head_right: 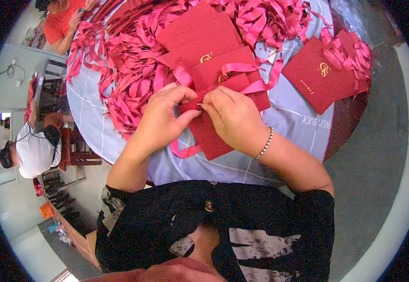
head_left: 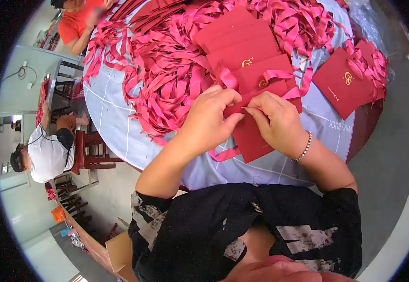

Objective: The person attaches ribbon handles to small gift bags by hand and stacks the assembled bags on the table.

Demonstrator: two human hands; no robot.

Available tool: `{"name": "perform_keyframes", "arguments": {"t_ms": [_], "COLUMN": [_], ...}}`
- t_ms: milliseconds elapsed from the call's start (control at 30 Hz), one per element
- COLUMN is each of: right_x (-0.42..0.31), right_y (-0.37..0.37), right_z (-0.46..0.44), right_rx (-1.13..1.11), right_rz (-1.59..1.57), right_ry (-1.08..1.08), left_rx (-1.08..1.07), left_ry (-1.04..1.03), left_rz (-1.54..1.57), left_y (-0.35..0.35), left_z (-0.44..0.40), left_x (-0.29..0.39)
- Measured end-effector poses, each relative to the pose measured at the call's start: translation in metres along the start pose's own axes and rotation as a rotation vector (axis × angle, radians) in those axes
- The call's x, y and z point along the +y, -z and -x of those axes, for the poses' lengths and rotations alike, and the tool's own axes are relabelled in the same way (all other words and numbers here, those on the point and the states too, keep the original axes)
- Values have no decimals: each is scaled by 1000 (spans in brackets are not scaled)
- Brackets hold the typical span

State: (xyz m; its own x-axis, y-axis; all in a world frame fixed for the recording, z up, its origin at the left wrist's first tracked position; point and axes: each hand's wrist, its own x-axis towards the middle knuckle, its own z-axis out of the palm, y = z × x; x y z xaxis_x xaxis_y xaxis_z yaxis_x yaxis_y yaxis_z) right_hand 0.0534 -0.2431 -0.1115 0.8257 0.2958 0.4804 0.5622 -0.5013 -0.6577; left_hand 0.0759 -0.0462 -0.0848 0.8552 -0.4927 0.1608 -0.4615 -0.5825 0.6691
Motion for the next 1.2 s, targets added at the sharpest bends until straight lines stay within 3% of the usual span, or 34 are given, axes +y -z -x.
{"name": "perform_keyframes", "arguments": {"t_ms": [367, 433, 667, 833, 1000, 1200], "right_x": [-8, -12, -11, -9, -11, -5], "right_y": [4, 4, -7, 10, 18, 10], "right_z": [2, 2, 8, 0, 0, 2], "right_rx": [-13, -12, 52, -12, -15, -40], "right_rz": [43, 175, 304, -68, -33, 64], "right_ry": [-50, 69, 175, -76, -155, 57], "left_rx": [40, 46, 52, 108, 106, 145], "left_ry": [-68, -82, -104, -96, -104, -186], "left_rz": [17, -3, -17, 60, 32, -50], "left_y": [-5, -5, -4, -4, 0, -2], "left_z": [1, 2, 3, 3, 2, 3], "left_x": [4, 5, 10, 6, 3, 8]}}
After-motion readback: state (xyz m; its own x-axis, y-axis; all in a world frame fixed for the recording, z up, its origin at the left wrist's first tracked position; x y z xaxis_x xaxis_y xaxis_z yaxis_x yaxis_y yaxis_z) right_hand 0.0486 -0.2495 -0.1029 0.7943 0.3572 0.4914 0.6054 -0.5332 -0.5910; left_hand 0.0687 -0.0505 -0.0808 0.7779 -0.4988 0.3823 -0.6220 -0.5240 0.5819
